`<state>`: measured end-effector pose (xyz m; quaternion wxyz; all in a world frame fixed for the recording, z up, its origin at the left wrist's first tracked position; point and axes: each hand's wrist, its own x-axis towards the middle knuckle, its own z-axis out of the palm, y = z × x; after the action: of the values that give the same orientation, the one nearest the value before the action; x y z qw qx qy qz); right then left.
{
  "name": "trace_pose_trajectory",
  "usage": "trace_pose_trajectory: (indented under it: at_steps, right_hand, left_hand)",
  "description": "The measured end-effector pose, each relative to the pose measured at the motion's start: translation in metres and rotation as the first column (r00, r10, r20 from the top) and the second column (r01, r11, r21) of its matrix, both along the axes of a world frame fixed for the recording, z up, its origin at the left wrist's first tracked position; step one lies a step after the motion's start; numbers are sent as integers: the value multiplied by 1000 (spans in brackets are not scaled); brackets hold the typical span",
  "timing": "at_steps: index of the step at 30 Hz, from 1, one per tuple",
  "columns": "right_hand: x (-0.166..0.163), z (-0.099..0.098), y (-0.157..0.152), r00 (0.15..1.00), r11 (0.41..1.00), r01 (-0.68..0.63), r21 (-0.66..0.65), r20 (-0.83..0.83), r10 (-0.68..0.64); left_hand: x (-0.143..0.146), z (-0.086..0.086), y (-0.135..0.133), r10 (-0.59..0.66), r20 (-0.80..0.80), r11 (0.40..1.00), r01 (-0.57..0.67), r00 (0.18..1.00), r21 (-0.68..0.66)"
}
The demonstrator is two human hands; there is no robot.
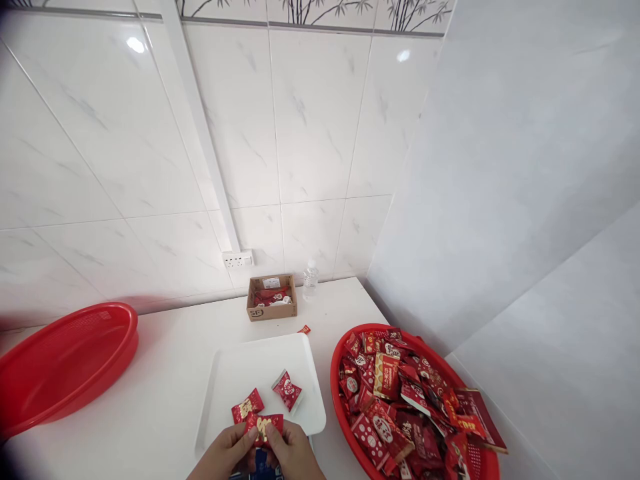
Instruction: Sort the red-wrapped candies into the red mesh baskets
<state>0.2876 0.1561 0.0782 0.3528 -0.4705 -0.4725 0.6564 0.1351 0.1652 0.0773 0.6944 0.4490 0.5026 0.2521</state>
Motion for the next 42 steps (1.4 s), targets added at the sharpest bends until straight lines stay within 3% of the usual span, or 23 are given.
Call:
trace_pose_trajectory:
  at_steps: [20,24,28,32,36,42]
  right_hand:
    - [-2,-7,-3,1000,1000,2,18,-15,-1]
    - [-3,-1,-3,1000,998,-26,52,-3,26]
    - [4,8,-1,985,995,-13,94,173,-3]
    - [22,12,5,900,968,30,249,414,-134]
    - [41,5,14,736,907,-54,417,631,-246]
    - [45,-1,26,536,884,-236,403,813,-228]
  left_hand:
    - [1,3,-6,43,16,998,-43,999,-41]
    - [0,8,-6,25,-33,1000,-25,999,17]
    - [-7,23,1,81,-213,988,-51,974,144]
    - [-23,38,17,222,-339,963,-152,914,221]
    - [-39,41,33,199,-450,971,-112,871,212]
    - [-49,29,46,176,-631,971,-29,756,236]
